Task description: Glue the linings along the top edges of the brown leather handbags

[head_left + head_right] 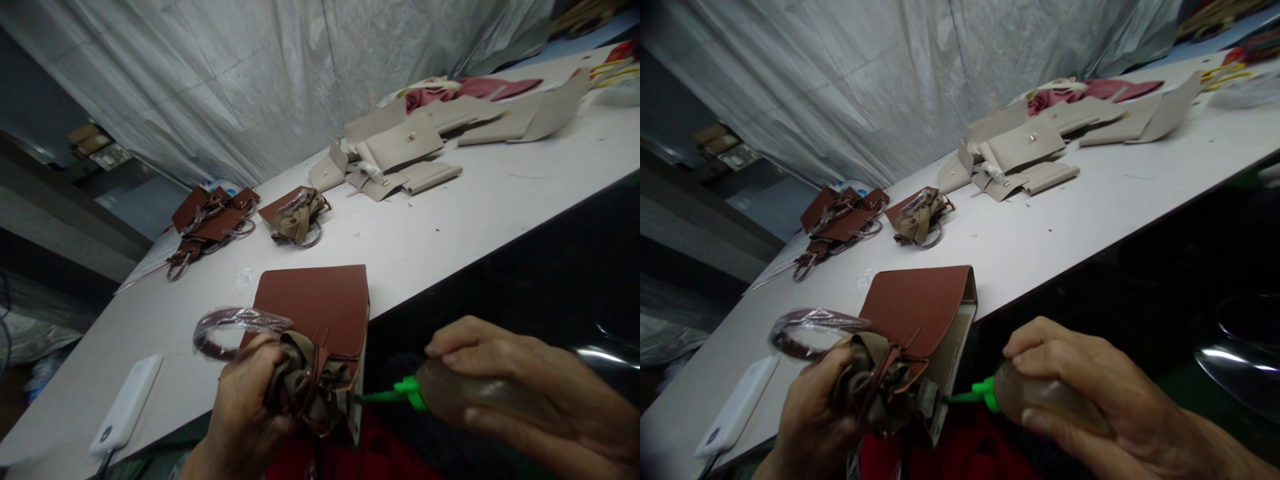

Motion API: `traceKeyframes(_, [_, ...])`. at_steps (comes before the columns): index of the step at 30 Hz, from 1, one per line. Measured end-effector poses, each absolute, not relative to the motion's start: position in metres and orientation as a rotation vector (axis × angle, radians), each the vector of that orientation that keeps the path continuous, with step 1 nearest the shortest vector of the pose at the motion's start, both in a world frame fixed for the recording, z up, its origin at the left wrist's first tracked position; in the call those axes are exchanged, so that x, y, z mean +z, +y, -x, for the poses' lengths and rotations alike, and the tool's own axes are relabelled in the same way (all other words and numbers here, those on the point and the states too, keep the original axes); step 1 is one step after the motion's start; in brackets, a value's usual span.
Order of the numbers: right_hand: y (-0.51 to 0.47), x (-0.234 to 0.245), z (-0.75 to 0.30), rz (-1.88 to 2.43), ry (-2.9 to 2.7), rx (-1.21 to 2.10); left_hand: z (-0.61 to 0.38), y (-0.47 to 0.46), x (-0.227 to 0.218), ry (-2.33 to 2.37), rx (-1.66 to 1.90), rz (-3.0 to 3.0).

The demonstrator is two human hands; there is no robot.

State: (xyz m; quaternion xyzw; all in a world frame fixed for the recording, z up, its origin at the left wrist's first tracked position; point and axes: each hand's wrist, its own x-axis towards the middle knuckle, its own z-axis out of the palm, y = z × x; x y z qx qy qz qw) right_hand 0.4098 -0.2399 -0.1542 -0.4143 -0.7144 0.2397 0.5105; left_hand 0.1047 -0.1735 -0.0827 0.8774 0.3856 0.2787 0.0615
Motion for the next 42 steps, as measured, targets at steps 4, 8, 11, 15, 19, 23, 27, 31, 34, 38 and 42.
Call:
traceKeyframes(4, [-0.236,-0.152,-0.412,1.007,-1.759,0.569,-0.105,-0.173,-0.084,1.203,0.853,-2.668])
traceKeyframes(8, [-0.231,-0.151,-0.413,1.034,-1.757,0.543,-0.102,-0.175,-0.088,1.226,0.861,-2.664])
traceKeyframes(11, [-0.227,-0.150,-0.411,1.012,-1.798,0.474,-0.101,-0.177,-0.091,1.228,0.846,-2.654])
traceKeyframes(15, [-0.235,-0.152,-0.406,0.970,-1.861,0.511,-0.102,-0.179,-0.095,1.216,0.836,-2.641])
traceKeyframes(19, [-0.243,-0.154,-0.402,1.006,-1.800,0.528,-0.104,-0.180,-0.096,1.236,0.849,-2.629])
traceKeyframes(23, [-0.242,-0.154,-0.400,1.020,-1.859,0.463,-0.104,-0.182,-0.097,1.270,0.854,-2.640])
traceKeyframes(27, [-0.244,-0.152,-0.400,0.980,-1.860,0.512,-0.103,-0.186,-0.101,1.315,0.819,-2.621])
traceKeyframes(31, [-0.240,-0.148,-0.402,0.968,-1.893,0.426,-0.102,-0.187,-0.102,1.375,0.820,-2.626])
traceKeyframes(34, [-0.237,-0.145,-0.401,0.924,-1.899,0.437,-0.102,-0.187,-0.102,1.356,0.810,-2.657])
traceKeyframes(38, [-0.244,-0.144,-0.395,0.930,-1.789,0.539,-0.101,-0.189,-0.107,1.416,0.822,-2.642])
traceKeyframes(42, [-0.249,-0.144,-0.394,0.941,-1.790,0.537,-0.102,-0.192,-0.113,1.454,0.916,-2.613])
